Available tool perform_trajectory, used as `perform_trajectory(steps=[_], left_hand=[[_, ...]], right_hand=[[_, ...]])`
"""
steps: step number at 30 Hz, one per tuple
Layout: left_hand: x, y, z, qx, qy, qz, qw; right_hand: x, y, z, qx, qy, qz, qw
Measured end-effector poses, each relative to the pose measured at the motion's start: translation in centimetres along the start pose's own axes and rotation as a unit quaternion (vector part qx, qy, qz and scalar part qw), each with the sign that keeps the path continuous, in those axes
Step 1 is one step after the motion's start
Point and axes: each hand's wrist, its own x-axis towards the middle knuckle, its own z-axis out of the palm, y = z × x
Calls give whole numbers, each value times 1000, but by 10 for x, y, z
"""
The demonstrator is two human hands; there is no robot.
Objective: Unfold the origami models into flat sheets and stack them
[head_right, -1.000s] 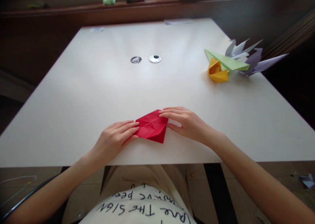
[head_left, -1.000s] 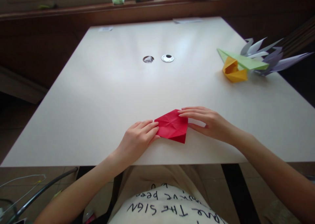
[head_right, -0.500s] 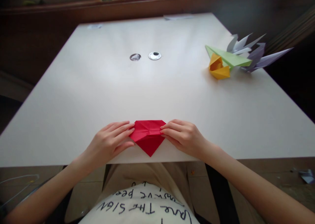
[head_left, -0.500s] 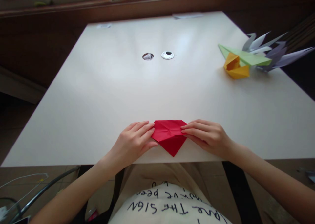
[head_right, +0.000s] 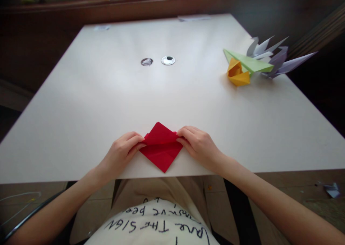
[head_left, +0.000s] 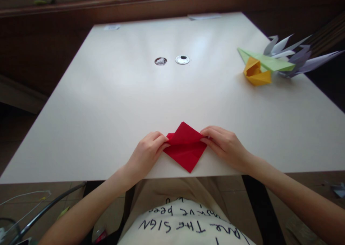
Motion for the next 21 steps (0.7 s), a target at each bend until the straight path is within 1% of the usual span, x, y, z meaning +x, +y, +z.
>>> perform_trajectory(steps=[3, 7, 11, 14, 16, 18, 20, 21], left_hand=[[7, 2, 1, 24, -21, -32, 999], [12, 3, 6, 46, -4, -39, 998], [16, 3, 9, 114, -4, -48, 992], [16, 1, 11, 131, 8, -42, 990], [15, 0, 12, 125, 36, -30, 991], [13, 2, 13, 129, 75, -1, 989], [8, 5, 13, 146, 96, 49, 983], [5, 8, 14, 155, 92, 79, 980]], right_hand=[[6, -3, 3, -38, -20, 50, 998], [9, -6, 8, -89, 3, 78, 993], [9, -7, 12, -130, 8, 65, 989], [10, -8, 14, -169, 8, 50, 984], [10, -9, 15, -186, 10, 49, 981], [12, -10, 15, -191, 6, 49, 980], [14, -10, 15, -185, -7, 55, 981], [14, -9, 14, -180, -13, 60, 982]])
